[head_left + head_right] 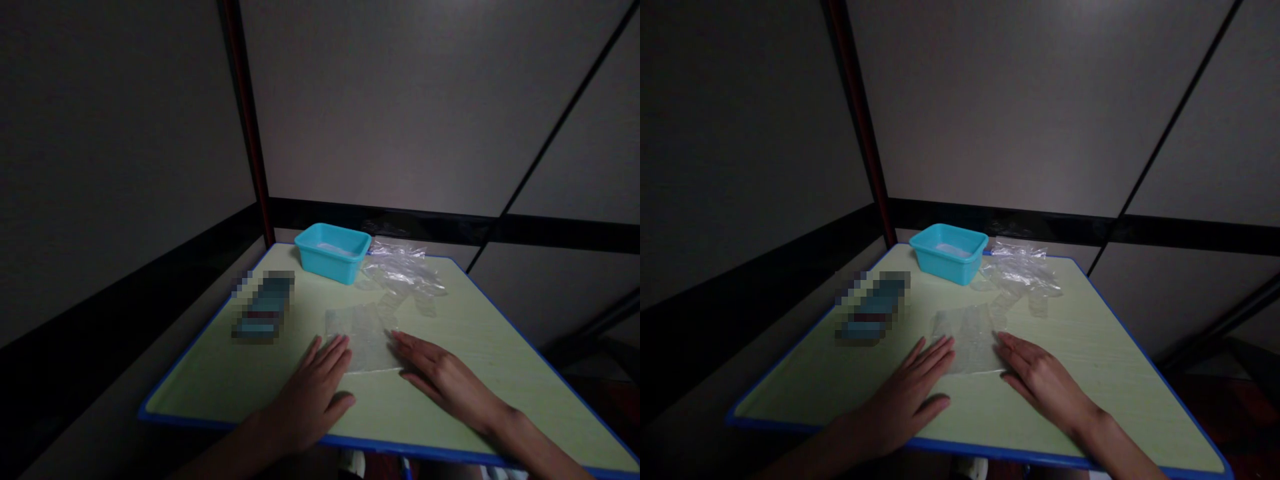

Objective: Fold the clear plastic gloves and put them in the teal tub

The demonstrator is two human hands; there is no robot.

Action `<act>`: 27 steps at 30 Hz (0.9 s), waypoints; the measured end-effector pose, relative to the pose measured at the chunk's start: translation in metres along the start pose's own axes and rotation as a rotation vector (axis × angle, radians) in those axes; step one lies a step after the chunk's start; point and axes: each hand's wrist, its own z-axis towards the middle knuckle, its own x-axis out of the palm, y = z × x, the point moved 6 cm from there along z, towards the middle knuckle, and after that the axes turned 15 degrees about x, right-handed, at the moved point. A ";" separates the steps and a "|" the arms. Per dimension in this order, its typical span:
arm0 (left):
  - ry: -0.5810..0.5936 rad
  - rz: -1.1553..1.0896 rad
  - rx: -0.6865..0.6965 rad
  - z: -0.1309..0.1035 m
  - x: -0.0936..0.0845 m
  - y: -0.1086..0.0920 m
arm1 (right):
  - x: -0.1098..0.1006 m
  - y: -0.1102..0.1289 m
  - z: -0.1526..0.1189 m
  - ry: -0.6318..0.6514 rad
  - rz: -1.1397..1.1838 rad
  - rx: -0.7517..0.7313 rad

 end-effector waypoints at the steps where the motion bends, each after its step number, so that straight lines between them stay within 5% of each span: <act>1: -0.009 -0.006 -0.002 0.000 -0.001 0.000 | -0.001 0.001 0.001 -0.022 -0.020 -0.023; 5: -0.056 -0.012 -0.011 0.004 -0.006 -0.001 | -0.001 0.010 0.004 -0.056 -0.085 -0.120; 9: -0.155 -0.033 -0.013 0.008 -0.011 0.002 | -0.011 0.015 0.002 -0.054 0.033 -0.061; 16: -0.334 -0.231 -0.165 0.012 -0.036 0.018 | -0.028 0.004 -0.001 -0.003 0.555 0.261; 23: -0.571 -0.772 -0.248 0.030 -0.080 0.039 | -0.029 0.000 0.005 0.063 1.126 0.421; 27: -0.542 -0.778 -0.298 0.051 -0.077 0.055 | -0.022 0.000 0.004 0.122 1.266 0.465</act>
